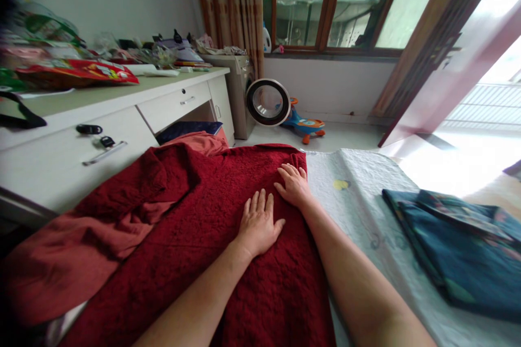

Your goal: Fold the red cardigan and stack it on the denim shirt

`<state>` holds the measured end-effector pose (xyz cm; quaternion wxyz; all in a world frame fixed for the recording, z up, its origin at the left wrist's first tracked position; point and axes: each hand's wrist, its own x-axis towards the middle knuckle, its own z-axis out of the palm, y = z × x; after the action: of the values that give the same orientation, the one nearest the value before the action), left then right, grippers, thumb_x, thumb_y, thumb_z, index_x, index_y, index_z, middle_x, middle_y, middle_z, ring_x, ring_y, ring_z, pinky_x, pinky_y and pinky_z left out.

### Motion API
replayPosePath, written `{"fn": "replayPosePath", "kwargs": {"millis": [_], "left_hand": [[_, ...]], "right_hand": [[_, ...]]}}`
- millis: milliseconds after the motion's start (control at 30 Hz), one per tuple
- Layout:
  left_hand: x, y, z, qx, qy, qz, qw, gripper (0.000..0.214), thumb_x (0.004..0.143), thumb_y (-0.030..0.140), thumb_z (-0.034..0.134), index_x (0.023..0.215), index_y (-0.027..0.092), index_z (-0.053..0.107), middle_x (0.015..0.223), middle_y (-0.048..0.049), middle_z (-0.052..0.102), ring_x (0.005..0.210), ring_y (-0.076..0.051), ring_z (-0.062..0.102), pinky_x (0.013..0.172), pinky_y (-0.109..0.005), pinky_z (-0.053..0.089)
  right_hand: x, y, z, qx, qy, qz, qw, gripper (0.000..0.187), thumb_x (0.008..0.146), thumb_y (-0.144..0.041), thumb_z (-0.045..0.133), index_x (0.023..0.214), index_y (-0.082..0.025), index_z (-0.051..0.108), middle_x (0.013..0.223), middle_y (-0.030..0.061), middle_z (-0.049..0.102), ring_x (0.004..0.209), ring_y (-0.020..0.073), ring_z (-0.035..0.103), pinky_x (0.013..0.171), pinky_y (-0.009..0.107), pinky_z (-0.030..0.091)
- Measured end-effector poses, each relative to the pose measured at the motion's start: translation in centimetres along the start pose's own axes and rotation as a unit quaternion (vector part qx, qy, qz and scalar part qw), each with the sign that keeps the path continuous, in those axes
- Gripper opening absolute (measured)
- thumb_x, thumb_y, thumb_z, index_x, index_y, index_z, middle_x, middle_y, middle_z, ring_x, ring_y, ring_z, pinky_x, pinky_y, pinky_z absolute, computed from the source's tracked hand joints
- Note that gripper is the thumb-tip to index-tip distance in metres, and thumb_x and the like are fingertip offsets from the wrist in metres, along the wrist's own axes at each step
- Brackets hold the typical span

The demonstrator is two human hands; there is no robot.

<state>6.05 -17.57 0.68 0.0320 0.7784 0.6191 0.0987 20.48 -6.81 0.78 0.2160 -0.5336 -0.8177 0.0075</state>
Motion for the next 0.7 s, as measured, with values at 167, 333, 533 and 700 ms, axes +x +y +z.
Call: {"fn": "replayPosePath", "kwargs": {"millis": [167, 333, 533, 700], "left_hand": [[-0.1, 0.1, 0.0, -0.001, 0.001, -0.003, 1.000, 0.077, 0.089, 0.058, 0.043, 0.148, 0.008, 0.034, 0.155, -0.0205, 0.030, 0.144, -0.034, 0.025, 0.116, -0.050, 0.021], [-0.1, 0.1, -0.2, 0.002, -0.001, 0.000, 1.000, 0.078, 0.089, 0.058, 0.043, 0.148, 0.008, 0.032, 0.155, -0.0206, 0.029, 0.144, -0.035, 0.025, 0.116, -0.050, 0.021], [0.0, 0.0, -0.2, 0.007, -0.004, 0.001, 1.000, 0.078, 0.089, 0.058, 0.042, 0.149, 0.008, 0.031, 0.156, -0.0211, 0.027, 0.144, -0.035, 0.023, 0.116, -0.050, 0.021], [-0.1, 0.1, -0.3, 0.007, -0.005, 0.002, 1.000, 0.078, 0.089, 0.058, 0.042, 0.148, 0.008, 0.032, 0.156, -0.0209, 0.027, 0.144, -0.035, 0.023, 0.116, -0.050, 0.022]], "right_hand": [[-0.2, -0.7, -0.4, 0.082, 0.002, -0.123, 0.989, 0.023, 0.090, -0.024, 0.050, 0.098, -0.023, 0.072, 0.109, 0.0055, 0.069, 0.103, 0.0199, 0.060, 0.099, 0.038, 0.041], [-0.1, -0.8, -0.4, 0.078, -0.031, -0.118, 0.989, 0.026, 0.091, -0.025, 0.050, 0.105, -0.022, 0.072, 0.111, 0.0054, 0.068, 0.104, 0.0191, 0.061, 0.098, 0.036, 0.042], [0.3, -0.1, -0.3, 0.048, -0.045, -0.087, 0.994, 0.031, 0.091, -0.029, 0.050, 0.114, -0.022, 0.069, 0.120, 0.0060, 0.066, 0.111, 0.0191, 0.060, 0.102, 0.035, 0.041], [0.5, 0.2, -0.3, 0.022, -0.065, -0.056, 0.996, 0.035, 0.093, -0.034, 0.048, 0.120, -0.021, 0.066, 0.128, 0.0066, 0.063, 0.119, 0.0203, 0.056, 0.107, 0.037, 0.037]]}}
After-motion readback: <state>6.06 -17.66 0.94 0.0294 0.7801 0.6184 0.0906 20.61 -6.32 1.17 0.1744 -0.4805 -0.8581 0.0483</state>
